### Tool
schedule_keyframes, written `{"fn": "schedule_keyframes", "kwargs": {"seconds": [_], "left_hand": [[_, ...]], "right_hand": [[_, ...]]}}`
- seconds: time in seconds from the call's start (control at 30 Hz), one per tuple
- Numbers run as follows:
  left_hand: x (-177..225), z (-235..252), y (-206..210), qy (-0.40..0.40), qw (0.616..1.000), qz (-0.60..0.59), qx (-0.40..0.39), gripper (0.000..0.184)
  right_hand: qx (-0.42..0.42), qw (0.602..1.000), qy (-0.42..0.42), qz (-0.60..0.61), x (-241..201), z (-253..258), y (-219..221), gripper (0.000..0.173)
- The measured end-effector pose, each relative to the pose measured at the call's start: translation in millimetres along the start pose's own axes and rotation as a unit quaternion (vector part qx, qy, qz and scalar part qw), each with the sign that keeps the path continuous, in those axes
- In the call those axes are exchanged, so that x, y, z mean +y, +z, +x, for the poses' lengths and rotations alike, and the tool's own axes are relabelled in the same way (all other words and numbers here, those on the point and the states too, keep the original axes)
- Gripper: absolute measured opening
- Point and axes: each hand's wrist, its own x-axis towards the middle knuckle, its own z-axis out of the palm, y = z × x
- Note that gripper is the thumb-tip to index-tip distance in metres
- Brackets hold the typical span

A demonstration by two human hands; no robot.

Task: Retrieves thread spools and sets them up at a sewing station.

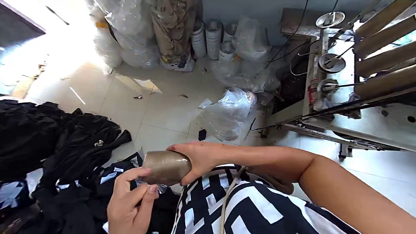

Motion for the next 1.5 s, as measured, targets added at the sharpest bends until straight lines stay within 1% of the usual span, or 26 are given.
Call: {"fn": "schedule_keyframes", "kwargs": {"seconds": [0.13,0.27,0.37,0.4,0.47,0.53,0.57,0.67,0.73,0.77,0.83,0.9,0.93,1.0,1.03,1.1,1.13,1.17,1.2,1.23,1.3,1.33,1.37,1.4,1.43,1.5], "left_hand": [[-76.6,74.1,-41.0,0.052,0.995,-0.055,-0.060,0.042],[-129.3,143.7,-87.4,0.073,0.989,0.004,-0.126,0.046],[-167.9,198.6,-101.5,0.074,0.976,0.023,-0.205,0.047],[-179.1,219.8,-102.6,0.062,0.971,-0.003,-0.232,0.044],[-200.2,264.6,-98.3,-0.003,0.953,-0.136,-0.270,0.035],[-213.7,305.6,-84.3,-0.103,0.909,-0.293,-0.278,0.040],[-217.5,322.9,-75.8,-0.135,0.891,-0.331,-0.279,0.042],[-232.9,380.7,-48.9,-0.205,0.867,-0.323,-0.320,0.046],[-256.5,421.5,-28.6,-0.246,0.880,-0.253,-0.318,0.043],[-272.1,440.7,-18.4,-0.241,0.899,-0.206,-0.304,0.039],[-311.6,471.1,0.1,-0.184,0.938,-0.106,-0.274,0.032],[-334.9,482.6,13.6,-0.147,0.948,-0.092,-0.266,0.025],[-337.3,484.9,17.3,-0.157,0.940,-0.110,-0.282,0.027],[-332.6,497.4,24.5,-0.138,0.930,-0.172,-0.293,0.036],[-328.9,508.5,23.6,-0.107,0.935,-0.169,-0.294,0.039],[-324.4,533.3,16.1,-0.023,0.952,-0.106,-0.286,0.042],[-324.6,547.9,17.0,0.005,0.960,-0.092,-0.263,0.045],[-328.7,563.8,20.5,0.019,0.967,-0.099,-0.234,0.043],[-334.3,579.7,24.8,0.012,0.968,-0.139,-0.210,0.037],[-340.7,594.8,28.1,-0.020,0.956,-0.210,-0.203,0.030],[-352.0,621.7,33.7,-0.122,0.897,-0.379,-0.193,0.016],[-355.6,634.2,36.2,-0.156,0.865,-0.444,-0.172,0.014],[-362.1,646.4,37.7,-0.164,0.840,-0.493,-0.158,0.015],[-371.6,659.5,37.7,-0.148,0.827,-0.522,-0.149,0.017],[-382.3,675.1,36.5,-0.115,0.828,-0.529,-0.145,0.019],[-403.8,707.8,32.5,-0.033,0.861,-0.482,-0.162,0.021]], "right_hand": [[0.012,0.999,0.036,-0.007,-2.6,90.4,-27.9,0.083],[0.034,0.996,0.065,0.045,-23.1,166.1,-48.0,0.081],[0.069,0.994,0.077,0.043,-19.1,202.6,-64.7,0.080],[0.078,0.993,0.079,0.037,-17.5,208.2,-71.7,0.079],[0.086,0.992,0.088,0.003,-17.6,214.7,-87.9,0.079],[0.075,0.990,0.112,-0.038,-20.4,226.3,-102.2,0.082],[0.077,0.990,0.109,-0.041,-19.2,234.2,-108.7,0.084],[0.126,0.992,0.019,-0.013,-1.4,250.0,-136.5,0.086],[0.174,0.981,-0.044,0.071,16.4,258.3,-157.8,0.082],[0.204,0.970,-0.061,0.119,24.6,261.6,-170.5,0.081],[0.282,0.935,-0.075,0.203,43.0,271.2,-195.6,0.082],[0.365,0.878,-0.048,0.306,55.1,284.5,-220.0,0.079],[0.403,0.838,-0.038,0.367,60.5,292.8,-234.0,0.073],[0.455,0.768,-0.025,0.450,73.6,306.0,-274.2,0.052],[0.459,0.748,-0.017,0.479,81.9,311.6,-291.9,0.043],[0.438,0.720,-0.021,0.537,99.2,325.5,-310.6,0.035],[0.425,0.721,-0.029,0.547,104.3,332.7,-320.1,0.037],[0.418,0.729,-0.030,0.541,105.4,340.3,-331.7,0.046],[0.415,0.746,-0.022,0.520,103.9,347.8,-343.8,0.057],[0.411,0.777,-0.001,0.477,100.9,354.7,-355.8,0.065],[0.395,0.850,0.042,0.346,97.8,369.3,-377.3,0.068],[0.396,0.869,0.035,0.295,100.4,378.6,-385.8,0.068],[0.407,0.875,0.007,0.263,105.0,389.0,-393.6,0.067],[0.417,0.873,-0.029,0.250,109.7,399.3,-403.1,0.067],[0.418,0.872,-0.054,0.249,111.9,407.8,-415.9,0.068],[0.408,0.863,-0.049,0.293,108.9,417.3,-445.5,0.061]]}}
